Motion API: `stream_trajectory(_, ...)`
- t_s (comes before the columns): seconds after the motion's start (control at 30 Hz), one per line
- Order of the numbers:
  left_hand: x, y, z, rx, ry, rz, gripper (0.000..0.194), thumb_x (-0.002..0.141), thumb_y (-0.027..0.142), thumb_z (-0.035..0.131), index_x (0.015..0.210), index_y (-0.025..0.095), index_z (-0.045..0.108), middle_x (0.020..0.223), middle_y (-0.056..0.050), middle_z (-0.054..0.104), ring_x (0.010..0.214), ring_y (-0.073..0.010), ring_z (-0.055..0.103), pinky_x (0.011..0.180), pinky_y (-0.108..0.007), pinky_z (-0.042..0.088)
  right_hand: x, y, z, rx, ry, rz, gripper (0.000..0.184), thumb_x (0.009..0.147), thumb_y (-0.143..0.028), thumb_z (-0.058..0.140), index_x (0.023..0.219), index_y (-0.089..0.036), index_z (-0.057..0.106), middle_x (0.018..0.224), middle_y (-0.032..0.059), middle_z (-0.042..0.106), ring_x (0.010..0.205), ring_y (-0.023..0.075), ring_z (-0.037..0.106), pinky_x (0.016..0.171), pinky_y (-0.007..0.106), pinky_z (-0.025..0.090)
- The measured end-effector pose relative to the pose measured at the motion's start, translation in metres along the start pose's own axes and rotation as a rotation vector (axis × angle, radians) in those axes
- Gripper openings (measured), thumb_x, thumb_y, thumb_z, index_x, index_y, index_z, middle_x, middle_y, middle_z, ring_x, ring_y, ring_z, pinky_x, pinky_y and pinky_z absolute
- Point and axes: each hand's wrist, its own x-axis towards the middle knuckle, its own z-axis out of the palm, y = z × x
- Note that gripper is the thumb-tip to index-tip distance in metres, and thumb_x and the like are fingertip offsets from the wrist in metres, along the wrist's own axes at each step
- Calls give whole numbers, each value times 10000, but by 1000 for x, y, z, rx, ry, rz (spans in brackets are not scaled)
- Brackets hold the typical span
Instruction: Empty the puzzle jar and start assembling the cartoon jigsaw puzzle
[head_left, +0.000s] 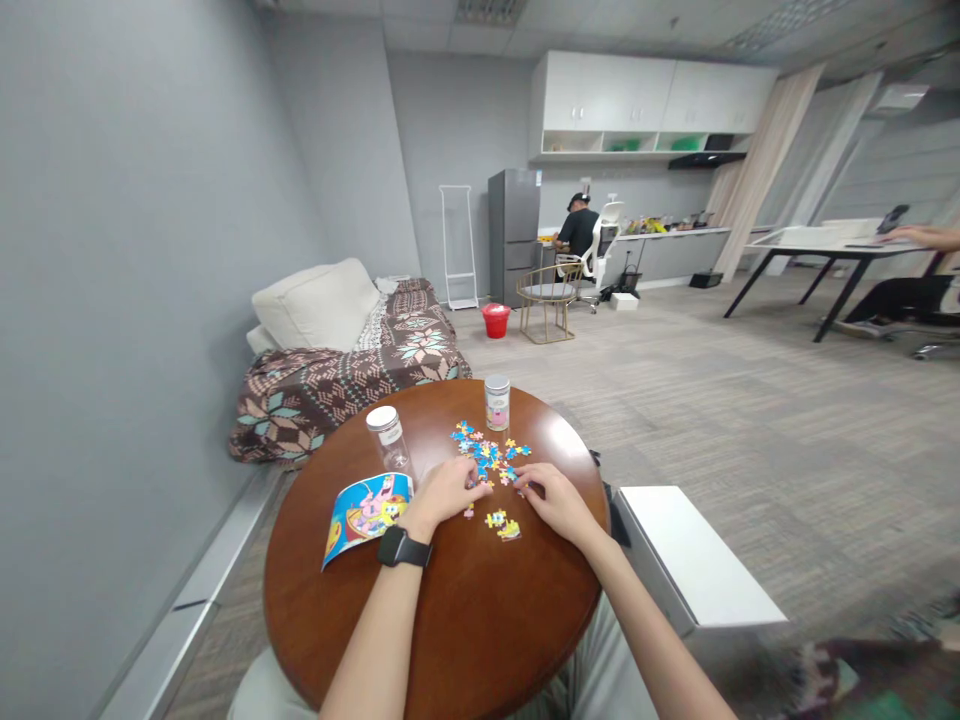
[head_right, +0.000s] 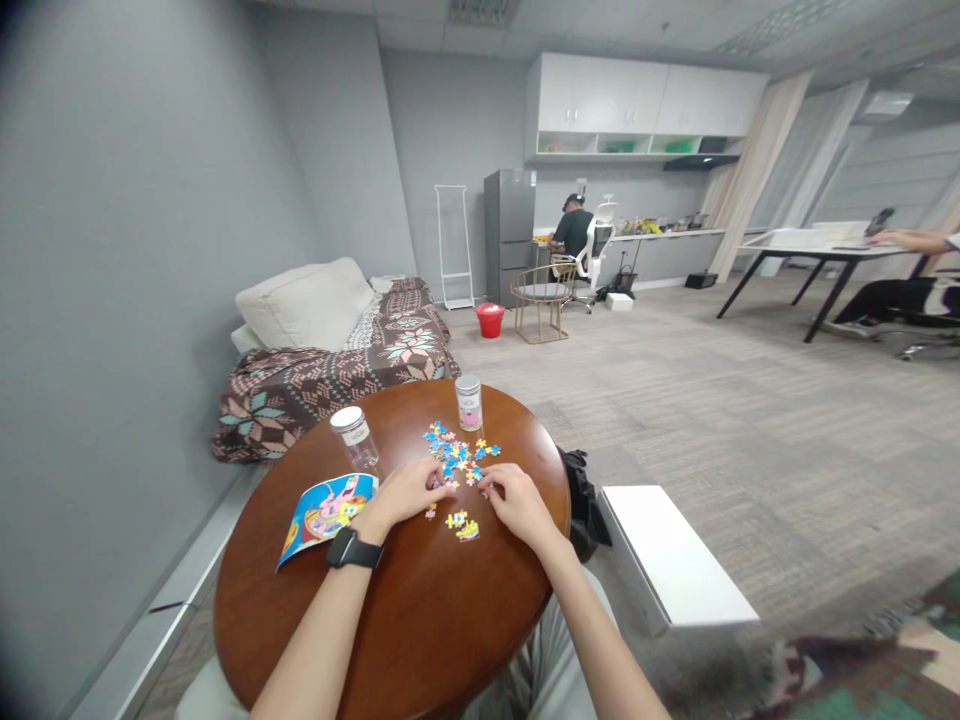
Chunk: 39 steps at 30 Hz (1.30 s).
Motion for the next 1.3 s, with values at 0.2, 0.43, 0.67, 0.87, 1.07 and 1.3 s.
stream_trajectory(0.2,1,-5,2,203,131,-106,124,914,249,492,911,177,594,987,-80,617,977,-226,582,858,-333,420,-1,12,4,-74,33,73,316,843,-78,416,859,-210,703,1147,86,642,1095,213,600,1004,418,455)
stream_trajectory(0.43,5,-8,10,219,195,-104,149,933,235,460,955,168,592,1038,-90,606,999,-234,576,873,-352,427,-1,15,3,-170,117,118,283,869,-164,429,999,-190,678,1151,118,600,1127,232,576,1028,409,447)
stream_trajectory(0.67,8,-6,17,99,166,31,190,948,235,430,1003,179,603,1077,-71,624,992,-211,594,879,-323,433,0,3,4,-327,-10,217,399,913,-218,392,1261,-166,581,1507,126,412,1410,266,361,1140,505,310)
stream_trajectory(0.87,9,-10,20,123,192,-28,239,953,258,411,1016,162,621,1082,-91,624,1008,-221,597,904,-350,430,3,-13,3,-462,-151,248,438,963,-298,346,1348,-206,535,1541,93,372,1454,275,278,1151,603,200)
stream_trajectory(1.07,12,-15,25,110,204,-48,244,946,270,424,1019,166,631,1078,-89,624,996,-216,600,899,-343,430,1,-13,7,-537,-89,221,429,952,-279,370,1325,-186,560,1465,142,464,1386,292,390,1129,590,252)
stream_trajectory(1.3,11,-17,25,87,207,-47,247,945,269,418,1017,165,630,1078,-89,616,1002,-217,598,886,-347,438,4,2,5,-448,39,166,318,916,-233,409,1129,-169,636,1333,160,542,1272,280,494,1051,503,395)
